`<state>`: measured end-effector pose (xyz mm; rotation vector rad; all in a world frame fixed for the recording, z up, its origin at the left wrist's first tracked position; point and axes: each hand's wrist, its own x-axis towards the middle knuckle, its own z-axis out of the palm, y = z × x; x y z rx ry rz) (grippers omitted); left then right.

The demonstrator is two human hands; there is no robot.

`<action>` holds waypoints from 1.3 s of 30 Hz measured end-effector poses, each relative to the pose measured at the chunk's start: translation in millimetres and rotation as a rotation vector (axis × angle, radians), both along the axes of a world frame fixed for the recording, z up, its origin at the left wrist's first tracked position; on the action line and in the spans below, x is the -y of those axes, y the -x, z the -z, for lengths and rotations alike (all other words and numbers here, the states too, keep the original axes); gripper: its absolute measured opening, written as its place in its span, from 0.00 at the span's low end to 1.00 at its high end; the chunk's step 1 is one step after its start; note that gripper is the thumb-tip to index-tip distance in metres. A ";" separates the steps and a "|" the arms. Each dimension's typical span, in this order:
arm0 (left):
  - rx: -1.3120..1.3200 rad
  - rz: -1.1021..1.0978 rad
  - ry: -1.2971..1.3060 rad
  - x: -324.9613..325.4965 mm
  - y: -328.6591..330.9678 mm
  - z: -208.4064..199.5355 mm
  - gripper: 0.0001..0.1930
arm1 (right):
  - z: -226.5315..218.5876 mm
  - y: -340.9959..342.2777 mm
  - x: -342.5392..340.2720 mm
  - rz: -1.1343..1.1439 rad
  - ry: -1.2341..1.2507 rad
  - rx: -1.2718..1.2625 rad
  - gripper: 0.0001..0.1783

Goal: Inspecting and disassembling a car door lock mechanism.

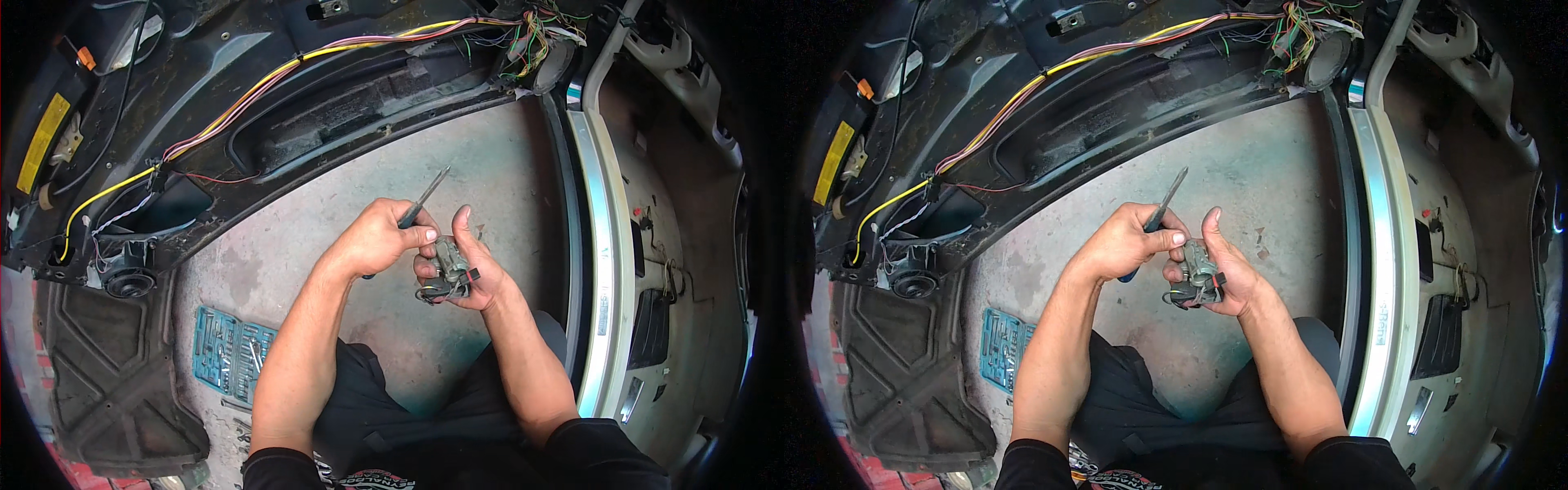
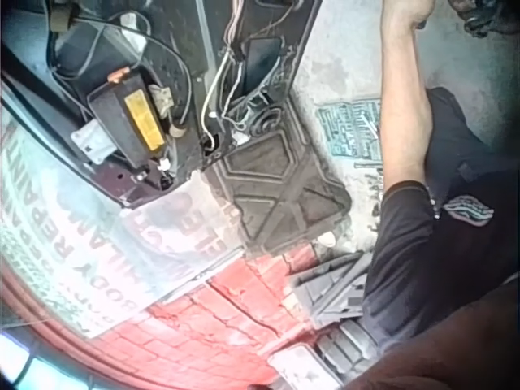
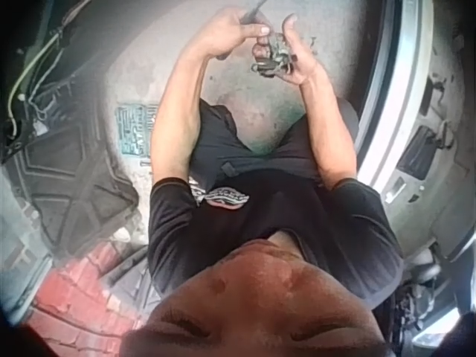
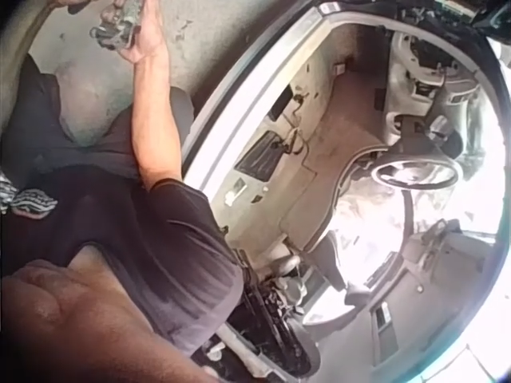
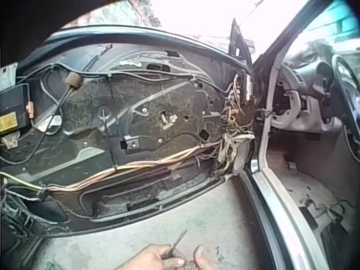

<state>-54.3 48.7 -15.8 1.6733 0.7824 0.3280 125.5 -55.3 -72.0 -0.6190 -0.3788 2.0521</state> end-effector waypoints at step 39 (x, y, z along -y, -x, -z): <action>0.484 -0.182 0.614 -12.0 -1.7 16.6 0.12 | -24.7 3.6 4.3 0.500 -0.375 0.825 0.17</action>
